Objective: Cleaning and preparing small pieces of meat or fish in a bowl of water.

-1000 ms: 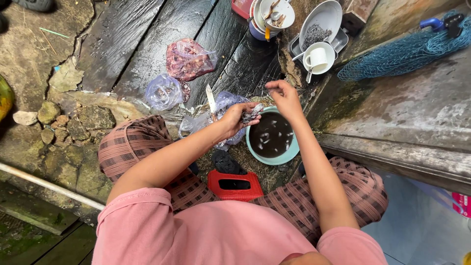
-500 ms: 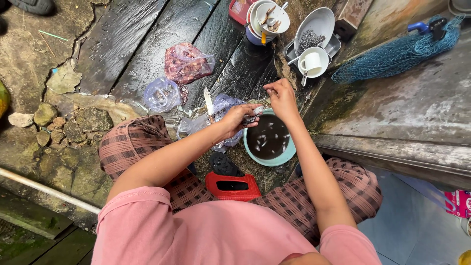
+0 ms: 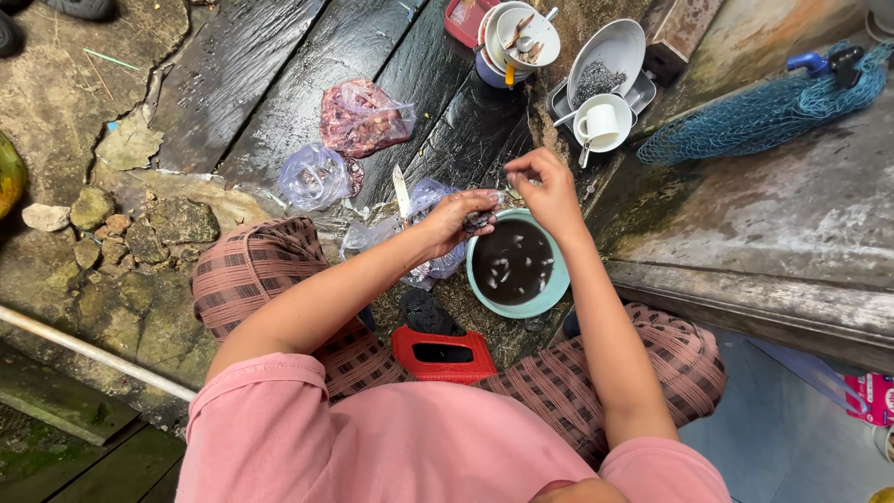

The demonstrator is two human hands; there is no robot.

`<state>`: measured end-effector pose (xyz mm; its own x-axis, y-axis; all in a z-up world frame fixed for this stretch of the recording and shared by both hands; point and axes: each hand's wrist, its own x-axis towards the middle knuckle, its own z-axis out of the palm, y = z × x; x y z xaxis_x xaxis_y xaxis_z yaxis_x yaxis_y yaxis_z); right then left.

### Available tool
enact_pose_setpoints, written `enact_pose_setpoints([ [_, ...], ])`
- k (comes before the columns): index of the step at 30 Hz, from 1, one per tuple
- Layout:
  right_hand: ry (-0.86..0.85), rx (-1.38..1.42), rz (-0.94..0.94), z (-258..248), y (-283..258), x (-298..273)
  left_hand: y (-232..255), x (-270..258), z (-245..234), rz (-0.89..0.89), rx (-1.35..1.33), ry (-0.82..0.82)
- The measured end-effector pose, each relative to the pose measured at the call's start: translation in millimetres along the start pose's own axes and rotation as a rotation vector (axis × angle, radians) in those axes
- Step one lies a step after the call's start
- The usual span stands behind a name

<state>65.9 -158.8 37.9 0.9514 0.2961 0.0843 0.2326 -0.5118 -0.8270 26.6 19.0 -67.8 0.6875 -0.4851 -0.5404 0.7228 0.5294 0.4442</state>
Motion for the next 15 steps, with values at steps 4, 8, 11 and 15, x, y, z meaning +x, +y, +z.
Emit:
enact_pose_setpoints([
  [4, -0.133, -0.009, 0.084, -8.5, -7.9, -13.2, 4.4, -1.9, 2.7, 0.011, 0.002, 0.0],
  [8, -0.131, -0.135, 0.012, -9.1, -10.2, -22.2, 4.4, -6.4, 8.4, 0.005, 0.072, 0.025],
  [11, -0.154, -0.169, 0.006, -8.4, -10.2, -27.8, 1.2, -6.8, 9.0, 0.009, 0.107, 0.011],
  [15, -0.147, -0.203, 0.005, -11.7, -12.3, -35.7, -0.3, -7.5, 9.6, 0.0, 0.124, -0.002],
])
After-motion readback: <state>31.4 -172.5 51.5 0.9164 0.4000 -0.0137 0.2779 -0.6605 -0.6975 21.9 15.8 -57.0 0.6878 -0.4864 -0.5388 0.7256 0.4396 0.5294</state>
